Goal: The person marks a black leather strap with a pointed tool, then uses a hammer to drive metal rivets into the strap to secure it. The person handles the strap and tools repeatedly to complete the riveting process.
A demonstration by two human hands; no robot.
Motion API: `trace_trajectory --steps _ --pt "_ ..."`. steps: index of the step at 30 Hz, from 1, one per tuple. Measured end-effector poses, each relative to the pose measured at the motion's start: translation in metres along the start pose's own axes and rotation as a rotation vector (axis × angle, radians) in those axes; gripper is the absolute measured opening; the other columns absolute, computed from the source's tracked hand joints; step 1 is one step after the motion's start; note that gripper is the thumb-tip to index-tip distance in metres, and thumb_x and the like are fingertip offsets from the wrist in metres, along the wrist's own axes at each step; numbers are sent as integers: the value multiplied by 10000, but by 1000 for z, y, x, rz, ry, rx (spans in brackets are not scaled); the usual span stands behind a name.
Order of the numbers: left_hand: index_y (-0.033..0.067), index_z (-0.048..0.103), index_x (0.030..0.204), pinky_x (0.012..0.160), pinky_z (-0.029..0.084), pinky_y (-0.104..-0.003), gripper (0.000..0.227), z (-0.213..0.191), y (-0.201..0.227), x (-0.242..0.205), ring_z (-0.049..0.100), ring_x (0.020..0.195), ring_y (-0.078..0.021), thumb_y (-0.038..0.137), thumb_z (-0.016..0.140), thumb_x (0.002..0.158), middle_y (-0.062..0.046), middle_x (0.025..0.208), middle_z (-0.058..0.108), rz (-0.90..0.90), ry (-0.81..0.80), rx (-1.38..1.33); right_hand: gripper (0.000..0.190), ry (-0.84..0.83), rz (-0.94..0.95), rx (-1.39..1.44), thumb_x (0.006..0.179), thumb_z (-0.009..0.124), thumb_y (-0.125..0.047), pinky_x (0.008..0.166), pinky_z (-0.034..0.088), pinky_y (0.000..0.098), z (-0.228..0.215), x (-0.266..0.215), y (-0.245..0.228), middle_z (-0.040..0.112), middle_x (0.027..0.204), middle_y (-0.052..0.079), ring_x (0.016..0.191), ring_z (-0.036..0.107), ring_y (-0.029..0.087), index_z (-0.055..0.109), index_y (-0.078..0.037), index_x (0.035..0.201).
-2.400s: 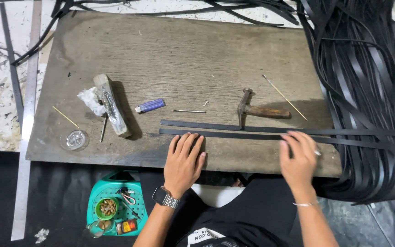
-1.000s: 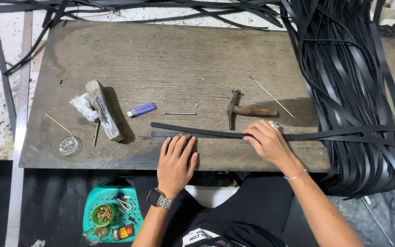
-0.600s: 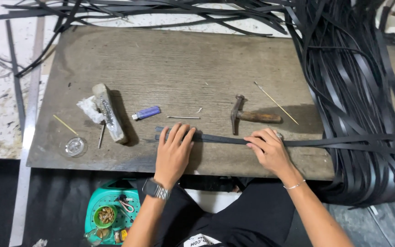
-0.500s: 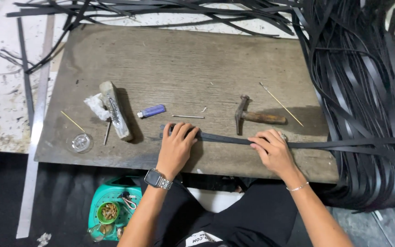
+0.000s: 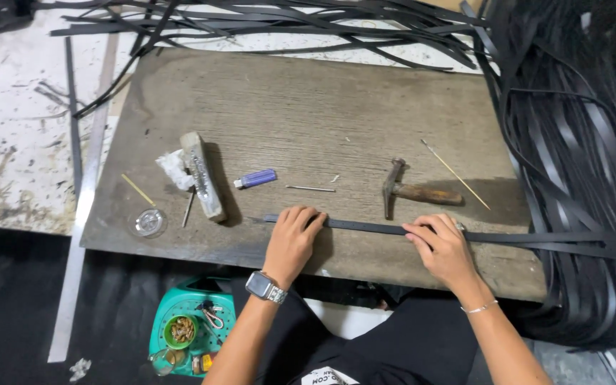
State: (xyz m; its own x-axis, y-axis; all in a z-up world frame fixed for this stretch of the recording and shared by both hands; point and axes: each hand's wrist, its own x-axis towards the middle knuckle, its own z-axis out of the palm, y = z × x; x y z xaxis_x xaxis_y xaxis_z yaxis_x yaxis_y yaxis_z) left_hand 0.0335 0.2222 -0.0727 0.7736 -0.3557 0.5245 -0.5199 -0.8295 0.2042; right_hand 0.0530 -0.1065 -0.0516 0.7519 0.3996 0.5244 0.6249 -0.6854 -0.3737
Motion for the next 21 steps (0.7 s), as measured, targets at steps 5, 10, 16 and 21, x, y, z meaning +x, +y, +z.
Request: trace_trajectory --steps 5,10,16,21 --pt "47 711 1165 960 490 -414 238 0 0 -3 620 1084 -308 29 657 934 -118 1060 633 -62 6 -98 108 -10 27 10 904 768 -171 842 516 388 1 -3 0 726 949 45 905 679 285 800 -143 1003" --pt "74 687 1180 954 493 -401 237 2 -4 -5 620 1087 -282 73 665 944 -85 1051 618 -117 -3 -154 119 -13 59 18 891 783 -185 862 520 388 7 -6 4 731 967 34 924 681 282 803 -156 1005" --pt "98 678 1159 958 496 -369 214 -4 -1 -4 606 1110 -256 129 680 948 -45 1048 600 -152 -20 -178 134 -13 113 17 885 794 -171 892 519 383 5 -6 -2 738 963 39 944 694 278 810 -170 1017" --pt "113 680 1146 955 497 -382 210 2 -2 -5 600 1097 -259 168 690 944 -36 1049 606 -155 -10 -206 145 5 141 11 889 799 -167 899 522 379 5 -9 -1 735 958 35 933 692 270 810 -173 1034"
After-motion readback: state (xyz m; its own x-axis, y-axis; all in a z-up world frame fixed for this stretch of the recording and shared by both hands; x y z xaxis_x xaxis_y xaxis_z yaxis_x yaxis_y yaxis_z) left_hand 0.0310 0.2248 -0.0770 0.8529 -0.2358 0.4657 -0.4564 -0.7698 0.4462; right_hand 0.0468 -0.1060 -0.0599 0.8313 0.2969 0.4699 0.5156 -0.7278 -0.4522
